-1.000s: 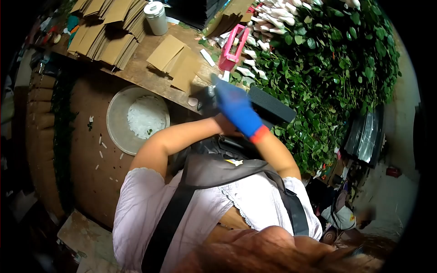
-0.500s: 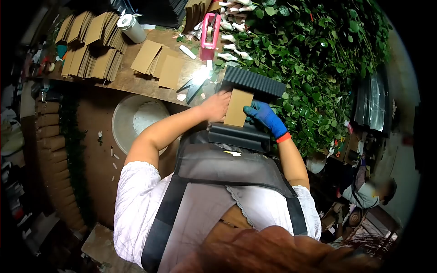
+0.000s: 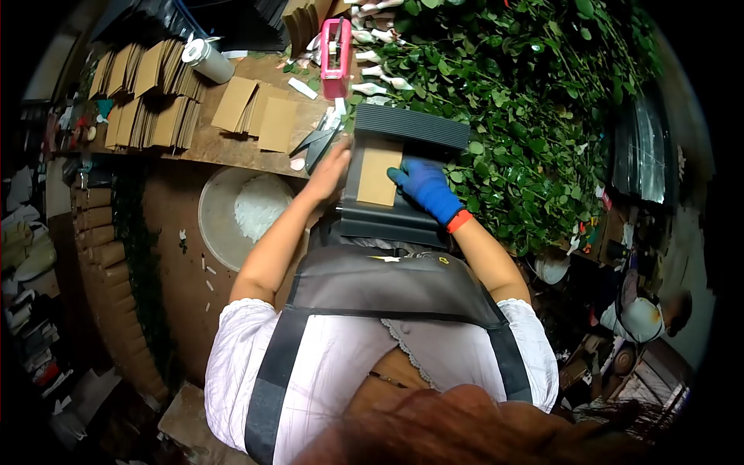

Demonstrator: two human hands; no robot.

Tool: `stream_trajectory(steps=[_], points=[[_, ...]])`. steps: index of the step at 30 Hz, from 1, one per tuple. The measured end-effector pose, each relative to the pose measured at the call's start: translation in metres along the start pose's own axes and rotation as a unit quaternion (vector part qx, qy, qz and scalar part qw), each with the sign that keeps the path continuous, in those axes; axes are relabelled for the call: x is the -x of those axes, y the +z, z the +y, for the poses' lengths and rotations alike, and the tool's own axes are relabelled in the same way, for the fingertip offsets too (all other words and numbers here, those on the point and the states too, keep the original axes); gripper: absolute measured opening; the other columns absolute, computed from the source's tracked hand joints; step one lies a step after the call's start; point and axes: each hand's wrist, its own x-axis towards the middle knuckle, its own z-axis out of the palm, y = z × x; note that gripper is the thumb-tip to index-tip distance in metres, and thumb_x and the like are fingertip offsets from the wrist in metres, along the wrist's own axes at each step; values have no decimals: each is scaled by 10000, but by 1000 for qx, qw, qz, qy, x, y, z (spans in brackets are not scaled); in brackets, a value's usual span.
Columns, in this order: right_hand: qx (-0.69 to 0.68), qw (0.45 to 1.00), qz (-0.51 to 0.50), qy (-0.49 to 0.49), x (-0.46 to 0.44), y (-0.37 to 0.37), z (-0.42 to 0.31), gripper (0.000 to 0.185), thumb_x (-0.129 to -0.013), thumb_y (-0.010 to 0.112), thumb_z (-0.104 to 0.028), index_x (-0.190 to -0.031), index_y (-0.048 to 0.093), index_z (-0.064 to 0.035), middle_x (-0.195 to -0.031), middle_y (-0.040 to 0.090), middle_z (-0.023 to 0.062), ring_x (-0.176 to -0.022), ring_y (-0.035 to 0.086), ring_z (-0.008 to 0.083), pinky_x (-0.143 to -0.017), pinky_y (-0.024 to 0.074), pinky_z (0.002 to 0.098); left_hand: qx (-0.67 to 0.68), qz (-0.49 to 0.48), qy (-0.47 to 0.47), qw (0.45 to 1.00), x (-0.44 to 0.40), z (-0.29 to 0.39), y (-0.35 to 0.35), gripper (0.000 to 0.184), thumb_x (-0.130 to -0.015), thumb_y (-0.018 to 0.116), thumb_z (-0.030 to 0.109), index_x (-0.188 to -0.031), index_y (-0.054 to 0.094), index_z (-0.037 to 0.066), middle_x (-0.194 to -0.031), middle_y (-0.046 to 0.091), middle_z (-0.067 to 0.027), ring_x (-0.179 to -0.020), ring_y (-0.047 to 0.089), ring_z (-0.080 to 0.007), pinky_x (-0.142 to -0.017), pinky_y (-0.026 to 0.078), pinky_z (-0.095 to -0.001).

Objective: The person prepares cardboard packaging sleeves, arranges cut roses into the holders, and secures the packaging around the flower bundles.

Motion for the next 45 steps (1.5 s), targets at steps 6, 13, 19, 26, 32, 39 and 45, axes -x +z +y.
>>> stream_trajectory(steps=[6, 13, 19, 26, 32, 39, 45], points=[[1, 996, 60, -66, -9, 22, 20, 460, -904, 583, -504, -872, 700, -60, -885, 706, 204, -822, 679, 388, -763, 524, 480, -256, 24, 274, 927, 10, 76, -11, 86, -850, 701, 38, -936, 710, 32, -865, 697, -107, -821, 667, -285, -732, 527, -358], [116, 990, 25, -81, 14, -13, 0, 420, -924, 584, -480, -956, 718, -84, -915, 721, 161, -829, 695, 351, -769, 544, 449, -339, -166, 317, 870, 1, 81, 10, 94, -819, 744, 118, -870, 727, 40, -953, 709, -74, -881, 683, -271, -742, 563, -369], [-189, 899, 395, -22, -4, -131, 56, 263, -964, 604, -288, -1106, 702, -90, -965, 728, 93, -862, 692, 209, -793, 547, 339, -333, -164, 306, 876, 4, 90, 10, 121, -830, 746, 126, -913, 739, 37, -1004, 724, -81, -907, 688, -260, -780, 568, -357], [292, 895, 291, 168, -89, -116, 201, 215, -852, 629, -197, -1053, 693, -156, -1213, 641, 103, -1152, 588, 281, -986, 440, 488, -343, -165, 271, 884, 9, 84, 8, 127, -845, 747, 170, -926, 740, 72, -1047, 721, -62, -1038, 668, -270, -1065, 446, -491], [208, 796, 545, -163, 29, -192, 130, 262, -824, 704, -134, -1085, 700, -150, -1218, 657, 88, -1091, 606, 318, -994, 458, 474, -363, -180, 263, 876, 10, 79, 4, 220, -856, 743, 260, -998, 735, 91, -1123, 708, -34, -1256, 569, -277, -1154, 302, -552], [141, 926, 286, -202, 129, -122, 131, 378, -726, 722, -31, -1072, 705, -180, -953, 710, 88, -899, 670, 310, -796, 540, 409, -279, -177, 177, 927, 13, 81, -5, 903, -688, 866, 455, -1439, 493, 118, -1392, 584, -133, -1354, 489, -322, -1218, 162, -557], [200, 951, 192, -135, 126, -80, 158, 270, -796, 721, -212, -1066, 715, -201, -1046, 710, 75, -932, 674, 306, -853, 532, 444, -281, -186, 184, 923, 14, 71, 0, 316, -785, 816, 311, -1058, 766, 161, -1229, 698, -19, -1342, 518, -277, -1200, 159, -596]])
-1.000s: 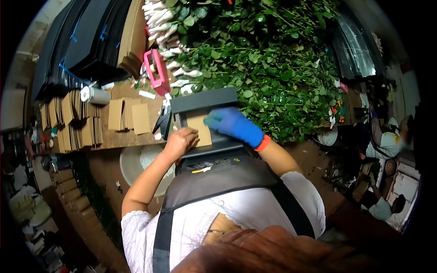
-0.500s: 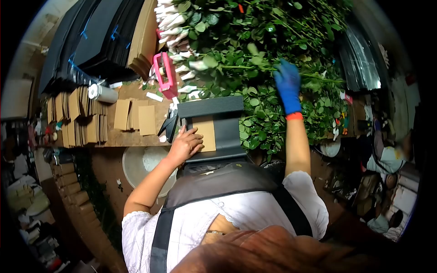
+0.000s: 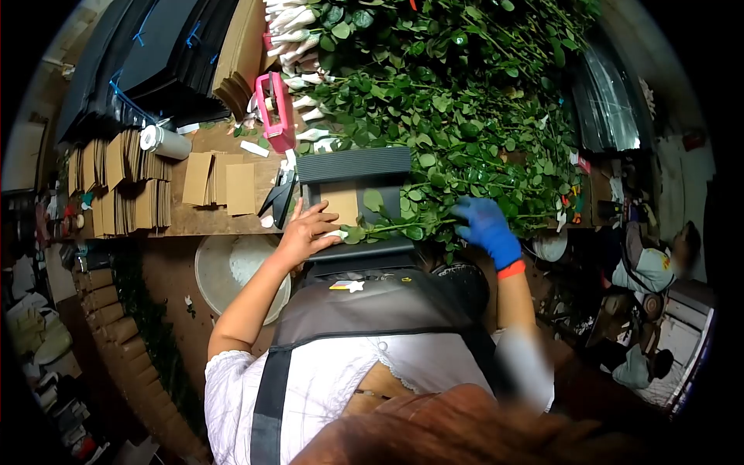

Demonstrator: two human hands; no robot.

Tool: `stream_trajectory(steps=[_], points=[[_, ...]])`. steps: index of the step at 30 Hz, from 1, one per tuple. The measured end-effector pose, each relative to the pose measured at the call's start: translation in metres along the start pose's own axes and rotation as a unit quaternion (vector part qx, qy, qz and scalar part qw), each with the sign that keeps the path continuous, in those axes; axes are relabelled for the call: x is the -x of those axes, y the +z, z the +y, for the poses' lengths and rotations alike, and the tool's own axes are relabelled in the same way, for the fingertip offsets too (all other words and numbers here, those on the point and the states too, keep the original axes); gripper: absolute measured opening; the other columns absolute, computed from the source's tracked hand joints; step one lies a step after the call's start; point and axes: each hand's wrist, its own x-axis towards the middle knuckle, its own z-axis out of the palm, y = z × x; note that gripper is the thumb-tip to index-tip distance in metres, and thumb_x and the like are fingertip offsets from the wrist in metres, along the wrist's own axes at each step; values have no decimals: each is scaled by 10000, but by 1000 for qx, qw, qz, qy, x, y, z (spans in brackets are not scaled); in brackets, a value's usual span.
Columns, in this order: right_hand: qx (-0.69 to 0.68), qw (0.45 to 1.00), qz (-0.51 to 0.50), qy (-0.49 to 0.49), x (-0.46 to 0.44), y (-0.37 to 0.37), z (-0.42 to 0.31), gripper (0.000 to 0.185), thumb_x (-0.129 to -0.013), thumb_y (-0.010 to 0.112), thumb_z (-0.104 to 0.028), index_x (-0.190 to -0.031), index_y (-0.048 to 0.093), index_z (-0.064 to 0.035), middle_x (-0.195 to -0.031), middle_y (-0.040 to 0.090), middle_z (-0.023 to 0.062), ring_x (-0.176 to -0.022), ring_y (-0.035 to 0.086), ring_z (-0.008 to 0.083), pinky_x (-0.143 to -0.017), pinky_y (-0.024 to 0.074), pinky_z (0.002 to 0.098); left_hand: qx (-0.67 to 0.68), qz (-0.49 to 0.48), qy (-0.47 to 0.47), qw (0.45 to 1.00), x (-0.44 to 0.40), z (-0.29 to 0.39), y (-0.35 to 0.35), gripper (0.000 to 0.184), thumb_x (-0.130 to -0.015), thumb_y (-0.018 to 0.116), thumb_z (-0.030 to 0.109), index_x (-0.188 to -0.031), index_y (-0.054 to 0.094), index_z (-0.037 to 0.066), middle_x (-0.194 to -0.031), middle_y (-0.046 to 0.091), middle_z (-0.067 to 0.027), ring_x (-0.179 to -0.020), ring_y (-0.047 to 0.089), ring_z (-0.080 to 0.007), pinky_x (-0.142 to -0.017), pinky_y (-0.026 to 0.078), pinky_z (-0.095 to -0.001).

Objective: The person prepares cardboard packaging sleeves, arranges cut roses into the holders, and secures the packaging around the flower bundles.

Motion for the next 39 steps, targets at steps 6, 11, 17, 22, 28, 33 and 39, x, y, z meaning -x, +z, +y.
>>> stream_trajectory(steps=[6, 11, 17, 22, 28, 33, 39], points=[[-5, 971, 232, 57, -131, 11, 32, 218, -875, 627, -197, -1068, 706, -138, -1055, 718, 113, -948, 675, 346, -838, 539, 443, -6, -33, -11, 999, -3, 13, -11, 290, -783, 819, 281, -1041, 775, 158, -1249, 683, -32, -1377, 478, -287, -1208, 147, -587], [154, 973, 16, 169, -186, 45, 39, 221, -850, 625, -150, -1062, 678, -120, -1101, 705, 113, -1016, 656, 332, -881, 520, 419, -18, -37, 8, 999, -2, 10, -11, 294, -763, 827, 320, -1016, 783, 176, -1232, 683, -20, -1376, 477, -289, -1201, 158, -609], [27, 952, 305, 19, -161, -22, 38, 257, -818, 689, -96, -1075, 691, -94, -1108, 705, 120, -1024, 653, 331, -903, 515, 422, -19, -12, 27, 999, 1, 1, -3, 316, -738, 838, 361, -979, 784, 164, -1232, 681, -15, -1348, 509, -291, -1179, 206, -623], [-108, 978, 179, -14, -68, -78, 16, 294, -825, 705, -61, -1117, 712, -92, -1119, 709, 140, -1034, 666, 328, -926, 522, 410, 32, 15, -27, 999, -1, 6, -4, 625, -738, 849, 356, -1289, 654, 137, -1333, 639, -74, -1344, 512, -297, -1196, 207, -574], [0, 999, -28, 24, 9, -12, 11, 329, -768, 749, -111, -1089, 708, -165, -1034, 702, 81, -961, 658, 308, -865, 524, 413, 72, 49, -21, 996, 0, 2, 1, 783, -684, 876, 352, -1388, 569, 196, -1334, 641, -55, -1323, 531, -301, -1204, 197, -579], [76, 990, -84, 88, -27, -35, 8, 284, -825, 683, -201, -1108, 696, -211, -1073, 695, 65, -962, 665, 313, -822, 541, 436, 14, 8, -8, 1000, -2, 5, -5, 537, -699, 863, 352, -1188, 720, 179, -1199, 715, 3, -1326, 532, -293, -1190, 222, -587], [6, 969, 242, 48, -209, -3, 69, 319, -907, 584, -211, -1221, 643, -206, -1126, 689, 128, -968, 669, 329, -843, 533, 447, 2, -15, -12, 1000, -8, 15, -17, 415, -811, 789, 364, -1162, 736, 148, -1152, 731, -26, -1302, 554, -280, -1193, 229, -574]])
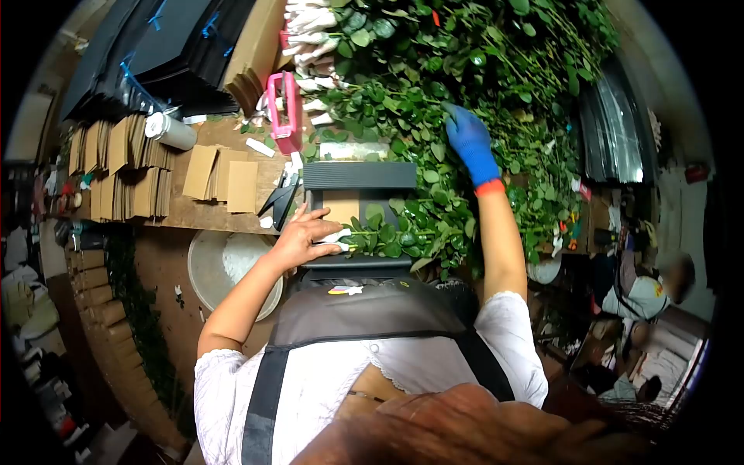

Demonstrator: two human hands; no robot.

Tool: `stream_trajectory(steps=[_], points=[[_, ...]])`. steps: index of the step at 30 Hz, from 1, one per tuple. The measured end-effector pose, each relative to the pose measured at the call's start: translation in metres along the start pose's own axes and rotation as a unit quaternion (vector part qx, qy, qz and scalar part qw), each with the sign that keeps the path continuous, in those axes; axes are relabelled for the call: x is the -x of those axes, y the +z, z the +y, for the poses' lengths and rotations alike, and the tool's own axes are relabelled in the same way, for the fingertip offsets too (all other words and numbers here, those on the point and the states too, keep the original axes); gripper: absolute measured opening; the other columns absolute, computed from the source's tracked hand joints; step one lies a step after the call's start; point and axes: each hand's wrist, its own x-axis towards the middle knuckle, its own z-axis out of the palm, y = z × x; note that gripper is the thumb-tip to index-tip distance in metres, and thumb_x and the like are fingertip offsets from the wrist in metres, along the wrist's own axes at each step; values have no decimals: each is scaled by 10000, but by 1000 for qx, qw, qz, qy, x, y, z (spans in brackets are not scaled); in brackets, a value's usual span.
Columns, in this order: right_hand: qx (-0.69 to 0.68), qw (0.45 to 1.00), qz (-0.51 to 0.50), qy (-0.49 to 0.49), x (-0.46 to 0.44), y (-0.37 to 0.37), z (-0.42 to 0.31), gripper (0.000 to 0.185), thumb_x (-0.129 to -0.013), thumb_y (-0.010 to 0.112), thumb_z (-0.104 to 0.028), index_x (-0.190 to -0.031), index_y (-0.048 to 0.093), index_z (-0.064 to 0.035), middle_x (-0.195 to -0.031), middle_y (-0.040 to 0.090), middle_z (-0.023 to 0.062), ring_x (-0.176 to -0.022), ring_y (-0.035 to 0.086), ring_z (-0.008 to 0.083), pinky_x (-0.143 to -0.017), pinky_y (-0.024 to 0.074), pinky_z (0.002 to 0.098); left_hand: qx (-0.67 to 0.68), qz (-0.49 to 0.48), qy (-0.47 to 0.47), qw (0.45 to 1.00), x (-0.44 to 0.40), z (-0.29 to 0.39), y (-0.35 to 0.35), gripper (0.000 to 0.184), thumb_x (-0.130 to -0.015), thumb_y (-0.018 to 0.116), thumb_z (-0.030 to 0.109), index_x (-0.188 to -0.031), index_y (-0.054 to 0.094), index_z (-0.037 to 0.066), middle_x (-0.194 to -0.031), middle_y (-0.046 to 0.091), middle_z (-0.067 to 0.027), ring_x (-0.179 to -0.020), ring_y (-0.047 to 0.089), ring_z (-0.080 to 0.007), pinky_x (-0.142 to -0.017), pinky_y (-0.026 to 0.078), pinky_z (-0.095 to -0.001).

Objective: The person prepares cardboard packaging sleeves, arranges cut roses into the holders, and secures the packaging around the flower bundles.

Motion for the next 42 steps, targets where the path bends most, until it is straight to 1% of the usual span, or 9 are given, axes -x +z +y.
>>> stream_trajectory(steps=[5, 12, 15, 19, 22, 29, 34, 40, 42], points=[[322, 945, -45, 47, -41, 80, 12, 332, -904, 593, -220, -1230, 639, -181, -1273, 635, 120, -1113, 614, 315, -981, 458, 461, -34, 26, 2, 999, 0, -12, 11, 260, -915, 696, 317, -1109, 753, 153, -1102, 743, -10, -1255, 592, -242, -1172, 271, -555], [7, 990, -83, -114, -6, 4, 14, 519, -789, 717, -91, -1294, 635, -174, -1283, 650, 93, -1143, 615, 308, -985, 486, 405, -15, 95, 6, 995, 2, -15, 23, 182, -876, 741, 254, -1030, 760, 158, -1034, 749, 11, -1206, 623, -240, -1123, 296, -625], [65, 992, 31, -106, 12, -119, -66, 568, -765, 678, 21, -1300, 651, -168, -1265, 667, 89, -1121, 633, 305, -983, 495, 403, -21, 121, 31, 992, 0, -15, 23, 165, -847, 764, 237, -986, 749, 148, -1022, 735, 21, -1149, 629, -253, -1082, 366, -570], [-109, 985, -87, -100, 70, -173, -89, 554, -753, 616, 85, -1247, 691, -155, -1245, 682, 102, -1116, 633, 330, -970, 495, 403, 119, 70, -45, 989, -2, -13, 18, 406, -823, 782, 170, -1201, 650, 101, -1011, 705, -83, -1027, 645, -281, -891, 501, -398], [-31, 974, -206, -86, 129, -142, -79, 591, -730, 634, 61, -1248, 669, -220, -1172, 694, 75, -1039, 644, 312, -971, 500, 423, 268, 55, -88, 958, -3, -15, 15, 773, -838, 759, 101, -1497, 356, 111, -1322, 620, -150, -1205, 617, -229, -911, 538, -388], [77, 923, -377, -11, 141, -108, -66, 418, -786, 725, -269, -1199, 671, -230, -1080, 695, 101, -1005, 660, 291, -906, 530, 461, 155, 73, -4, 985, -6, -9, 10, 362, -814, 764, 66, -1167, 683, 56, -1185, 669, -119, -1055, 677, -272, -886, 552, -337], [-19, 998, -16, -63, 29, -28, -36, 208, -863, 634, -197, -1056, 686, -138, -1039, 696, 78, -929, 656, 333, -813, 528, 449, 157, 78, -11, 984, -5, -10, 15, 351, -810, 759, 62, -1152, 681, 46, -1197, 664, -136, -1065, 679, -287, -902, 554, -347], [264, 939, -212, 53, -36, 95, -13, 229, -865, 607, -200, -1082, 663, -151, -1157, 641, 126, -1110, 589, 335, -959, 449, 423, 85, 87, 1, 993, -4, -5, 8, 313, -829, 750, 126, -1134, 701, 76, -1189, 690, -140, -1085, 657, -311, -934, 510, -397], [150, 983, -94, 42, -49, 57, -30, 251, -852, 619, -177, -1098, 655, -144, -1171, 641, 126, -1101, 590, 336, -963, 453, 430, 88, 92, -1, 992, 0, -10, 11, 284, -871, 696, 126, -1150, 704, 73, -1244, 678, -138, -1086, 643, -299, -948, 477, -389]])
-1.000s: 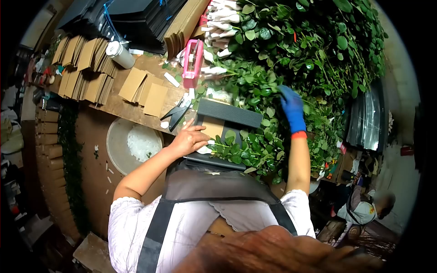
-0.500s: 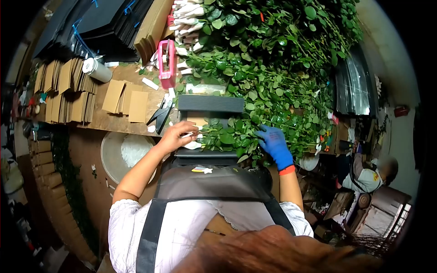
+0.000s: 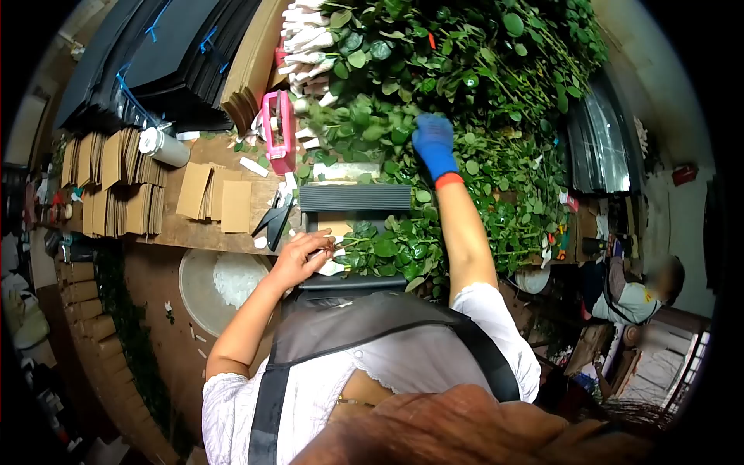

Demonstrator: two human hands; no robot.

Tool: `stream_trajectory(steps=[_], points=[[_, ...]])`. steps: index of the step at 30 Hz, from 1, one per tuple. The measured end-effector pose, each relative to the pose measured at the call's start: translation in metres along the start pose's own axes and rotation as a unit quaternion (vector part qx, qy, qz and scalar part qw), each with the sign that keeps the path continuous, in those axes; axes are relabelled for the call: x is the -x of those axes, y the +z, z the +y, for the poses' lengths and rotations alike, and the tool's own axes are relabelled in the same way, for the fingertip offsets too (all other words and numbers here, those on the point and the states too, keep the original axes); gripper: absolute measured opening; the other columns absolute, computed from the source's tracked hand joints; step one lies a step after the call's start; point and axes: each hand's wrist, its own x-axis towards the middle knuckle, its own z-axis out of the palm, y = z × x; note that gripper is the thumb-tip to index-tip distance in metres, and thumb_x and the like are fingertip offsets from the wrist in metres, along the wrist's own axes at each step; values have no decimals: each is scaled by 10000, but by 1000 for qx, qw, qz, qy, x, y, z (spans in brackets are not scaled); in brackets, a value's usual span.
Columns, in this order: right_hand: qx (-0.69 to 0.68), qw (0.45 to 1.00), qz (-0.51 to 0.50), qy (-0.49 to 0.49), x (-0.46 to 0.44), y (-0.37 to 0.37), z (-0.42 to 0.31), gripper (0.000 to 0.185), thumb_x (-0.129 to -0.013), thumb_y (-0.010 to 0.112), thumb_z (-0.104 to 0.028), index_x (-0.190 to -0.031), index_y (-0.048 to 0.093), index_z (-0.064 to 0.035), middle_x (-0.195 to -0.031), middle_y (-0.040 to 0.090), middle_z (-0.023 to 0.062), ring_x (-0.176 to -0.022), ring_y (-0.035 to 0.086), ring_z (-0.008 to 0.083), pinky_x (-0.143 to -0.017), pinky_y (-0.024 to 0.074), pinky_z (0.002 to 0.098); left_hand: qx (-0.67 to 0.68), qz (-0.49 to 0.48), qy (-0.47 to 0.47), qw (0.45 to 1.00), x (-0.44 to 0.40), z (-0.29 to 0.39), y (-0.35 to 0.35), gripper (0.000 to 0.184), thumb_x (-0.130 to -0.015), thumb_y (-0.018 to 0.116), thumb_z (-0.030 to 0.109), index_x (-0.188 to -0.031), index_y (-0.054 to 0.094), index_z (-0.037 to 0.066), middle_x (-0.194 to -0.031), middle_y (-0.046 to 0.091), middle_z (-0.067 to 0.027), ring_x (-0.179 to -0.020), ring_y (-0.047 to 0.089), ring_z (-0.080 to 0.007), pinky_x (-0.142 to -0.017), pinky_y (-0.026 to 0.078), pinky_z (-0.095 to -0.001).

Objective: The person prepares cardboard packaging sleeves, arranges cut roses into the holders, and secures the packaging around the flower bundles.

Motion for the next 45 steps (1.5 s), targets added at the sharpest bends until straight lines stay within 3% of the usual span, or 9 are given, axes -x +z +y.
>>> stream_trajectory(steps=[3, 11, 15, 17, 22, 32, 36, 39, 45], points=[[-135, 960, 224, -103, 18, -70, 3, 335, -817, 642, -113, -1152, 652, -117, -1181, 656, 126, -1085, 603, 331, -970, 466, 445, -2, 1, -18, 1000, 2, 2, -1, 258, -933, 605, 127, -1162, 702, 58, -1277, 665, -149, -1089, 621, -306, -961, 448, -393], [-162, 951, 186, -184, 122, -182, 34, 544, -713, 581, 61, -1219, 683, -111, -1239, 670, 99, -1172, 607, 319, -1036, 466, 443, -54, 99, 43, 993, -8, -5, 19, 81, -839, 687, 102, -911, 678, 65, -1024, 705, -121, -891, 614, -316, -830, 475, -392], [-134, 963, 54, -228, 165, -210, 24, 597, -692, 636, 54, -1254, 651, -149, -1205, 672, 100, -1103, 619, 332, -992, 483, 455, 81, 16, -140, 987, -8, 7, 6, 250, -850, 715, 156, -1092, 679, 104, -1069, 677, -121, -1025, 642, -296, -868, 500, -373], [-131, 967, -54, -214, 187, -197, 30, 624, -682, 666, 47, -1266, 634, -171, -1178, 676, 95, -1064, 624, 334, -959, 494, 452, 100, 75, -28, 992, -13, -9, 15, 385, -845, 752, 191, -1200, 630, 107, -1138, 661, -147, -1038, 656, -321, -882, 516, -383], [-70, 977, -169, -108, 239, -139, 56, 511, -747, 679, 3, -1226, 635, -171, -1080, 667, 130, -982, 618, 369, -870, 501, 457, 87, 86, -90, 988, -3, -25, 24, 734, -751, 791, 123, -1408, 464, 111, -1167, 664, -150, -1061, 668, -311, -895, 521, -369], [-49, 982, -161, -87, 251, -82, 44, 347, -789, 675, -100, -1135, 679, -125, -1184, 671, 125, -1040, 622, 364, -922, 496, 450, 80, 69, -70, 992, -10, -7, 16, 471, -795, 720, 102, -1259, 641, 89, -1164, 644, -110, -1072, 629, -275, -926, 499, -368], [-458, 804, -359, 125, 223, -72, 109, 504, -890, 697, -250, -1339, 594, -47, -1310, 642, 123, -1232, 589, 228, -1072, 432, 354, 70, 81, -37, 994, -13, -6, 16, 480, -792, 696, 46, -1268, 632, 70, -1160, 625, -142, -1069, 615, -302, -936, 492, -370], [-133, 960, -206, 135, 156, -115, 91, 441, -919, 599, -371, -1290, 630, -134, -1190, 691, 155, -1087, 663, 329, -946, 514, 401, 81, 78, -56, 992, -11, -7, 18, 488, -808, 731, 52, -1281, 622, 92, -1160, 629, -126, -1088, 619, -308, -940, 489, -373], [-57, 996, 42, -54, 25, -1, 40, 319, -875, 633, -290, -1161, 692, -162, -1221, 679, 135, -1069, 661, 325, -956, 512, 412, 80, 73, -60, 992, -12, -5, 18, 510, -782, 734, 32, -1278, 631, 89, -1153, 637, -134, -1088, 614, -319, -944, 483, -371]])
